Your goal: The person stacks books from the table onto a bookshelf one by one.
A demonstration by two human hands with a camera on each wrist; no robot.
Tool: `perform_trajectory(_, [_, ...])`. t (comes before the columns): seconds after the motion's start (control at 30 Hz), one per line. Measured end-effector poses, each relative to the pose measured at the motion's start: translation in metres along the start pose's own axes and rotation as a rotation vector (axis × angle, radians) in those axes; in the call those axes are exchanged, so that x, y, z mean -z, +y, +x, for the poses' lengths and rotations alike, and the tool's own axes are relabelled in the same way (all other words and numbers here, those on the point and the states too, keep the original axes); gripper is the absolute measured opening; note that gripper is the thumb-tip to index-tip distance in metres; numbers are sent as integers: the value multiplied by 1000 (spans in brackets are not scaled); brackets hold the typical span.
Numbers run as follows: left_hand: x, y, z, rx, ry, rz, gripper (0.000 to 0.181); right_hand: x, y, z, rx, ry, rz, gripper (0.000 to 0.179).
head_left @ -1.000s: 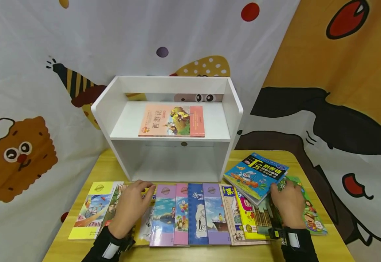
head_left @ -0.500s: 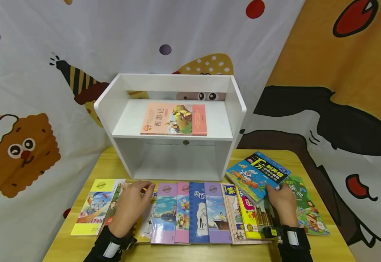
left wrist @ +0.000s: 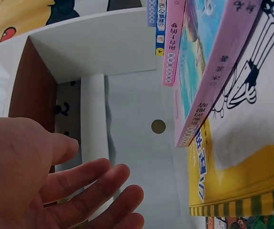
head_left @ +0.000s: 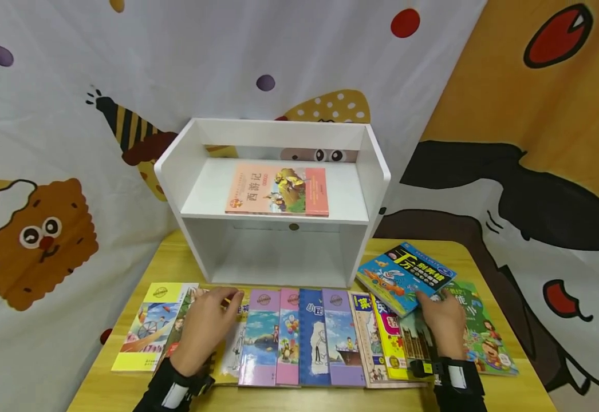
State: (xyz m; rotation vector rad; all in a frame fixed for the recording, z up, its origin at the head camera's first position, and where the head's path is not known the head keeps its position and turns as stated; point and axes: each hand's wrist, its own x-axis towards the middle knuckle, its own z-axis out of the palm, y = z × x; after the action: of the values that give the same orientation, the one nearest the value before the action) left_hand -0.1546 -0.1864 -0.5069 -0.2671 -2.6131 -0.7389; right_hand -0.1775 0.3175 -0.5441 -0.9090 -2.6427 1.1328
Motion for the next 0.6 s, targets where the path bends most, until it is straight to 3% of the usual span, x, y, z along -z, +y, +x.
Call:
perform_trajectory(0.17, [-2, 0, -3, 23, -17, 12, 22, -12, -1, 2, -109, -78, 416, 70])
perform_trajectory(0.33, [-3, 0, -3, 9, -9, 8, 20, -20, -8, -1, -56, -140, 559, 56])
perform_trajectory(0.47, [-1, 0, -4, 2, -11, -2, 17, -25, -15, -11, 54, -40, 584, 51])
perform_trajectory(0.6, [0, 0, -4, 11, -21, 1, 18, -26, -24, -24, 259, 137, 636, 44])
